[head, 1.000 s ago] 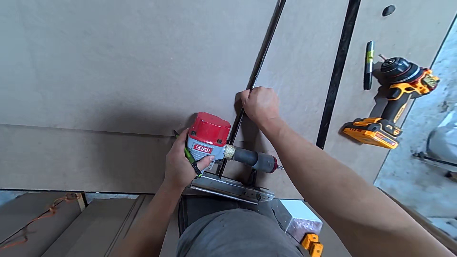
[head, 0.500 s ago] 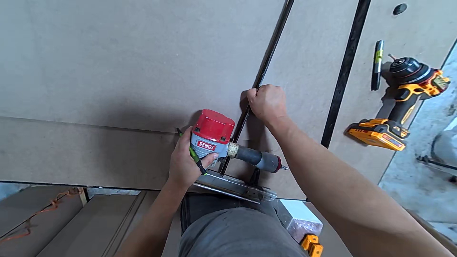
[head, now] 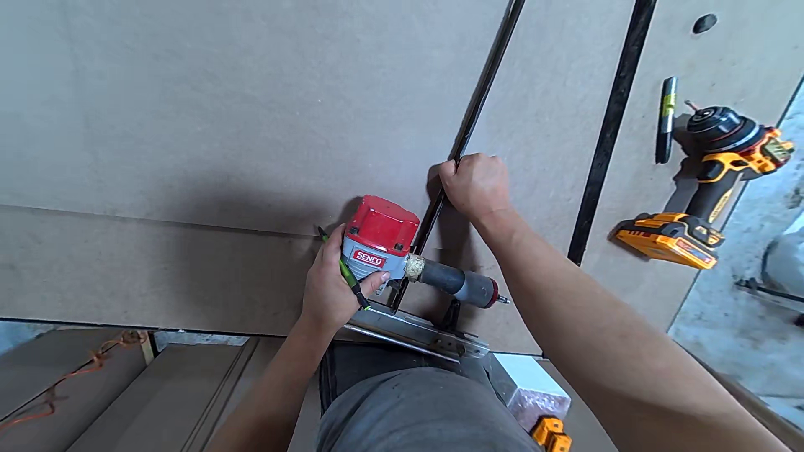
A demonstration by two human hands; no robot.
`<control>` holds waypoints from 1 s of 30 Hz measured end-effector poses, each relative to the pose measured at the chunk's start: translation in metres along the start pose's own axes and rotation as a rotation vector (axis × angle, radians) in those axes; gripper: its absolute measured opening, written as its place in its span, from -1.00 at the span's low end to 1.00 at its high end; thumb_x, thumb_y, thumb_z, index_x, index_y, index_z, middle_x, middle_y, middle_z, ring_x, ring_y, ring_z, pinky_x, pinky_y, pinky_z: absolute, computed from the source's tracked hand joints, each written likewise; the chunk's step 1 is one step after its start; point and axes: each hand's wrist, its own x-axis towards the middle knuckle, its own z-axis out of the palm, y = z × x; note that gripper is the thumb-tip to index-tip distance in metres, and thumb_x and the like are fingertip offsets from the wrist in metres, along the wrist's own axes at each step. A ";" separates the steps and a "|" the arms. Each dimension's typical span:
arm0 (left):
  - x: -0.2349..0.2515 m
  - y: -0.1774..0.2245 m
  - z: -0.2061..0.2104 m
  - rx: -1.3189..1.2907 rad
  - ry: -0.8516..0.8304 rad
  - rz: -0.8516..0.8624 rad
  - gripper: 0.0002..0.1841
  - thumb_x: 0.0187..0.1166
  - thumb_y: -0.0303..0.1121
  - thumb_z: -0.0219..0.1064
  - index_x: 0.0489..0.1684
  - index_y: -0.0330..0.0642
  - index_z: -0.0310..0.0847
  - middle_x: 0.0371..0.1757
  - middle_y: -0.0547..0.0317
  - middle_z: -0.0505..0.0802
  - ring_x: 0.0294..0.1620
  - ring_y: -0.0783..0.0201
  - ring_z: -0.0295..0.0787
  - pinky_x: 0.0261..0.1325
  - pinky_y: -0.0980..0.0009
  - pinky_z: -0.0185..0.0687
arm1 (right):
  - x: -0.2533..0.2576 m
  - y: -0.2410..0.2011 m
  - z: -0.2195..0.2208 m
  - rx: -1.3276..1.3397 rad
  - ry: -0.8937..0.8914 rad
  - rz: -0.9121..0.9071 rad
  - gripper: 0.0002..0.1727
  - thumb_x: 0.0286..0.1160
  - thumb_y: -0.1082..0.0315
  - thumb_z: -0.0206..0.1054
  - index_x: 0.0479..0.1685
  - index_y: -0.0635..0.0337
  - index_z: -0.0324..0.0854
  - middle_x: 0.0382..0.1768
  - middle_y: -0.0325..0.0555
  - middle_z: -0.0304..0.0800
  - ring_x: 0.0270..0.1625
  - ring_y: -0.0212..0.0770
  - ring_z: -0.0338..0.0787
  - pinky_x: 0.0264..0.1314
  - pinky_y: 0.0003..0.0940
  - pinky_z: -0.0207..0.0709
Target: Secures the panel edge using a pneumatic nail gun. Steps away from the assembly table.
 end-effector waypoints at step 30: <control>0.005 0.014 -0.004 0.081 -0.056 -0.020 0.03 0.14 0.14 0.72 0.72 0.00 0.33 0.29 0.10 0.82 0.20 0.29 0.83 0.29 0.11 0.79 | 0.003 0.008 -0.002 0.032 -0.027 -0.058 -0.39 0.64 -0.07 -0.04 -0.71 0.17 0.50 -0.48 0.12 0.73 -0.21 0.16 0.84 -0.34 0.19 0.53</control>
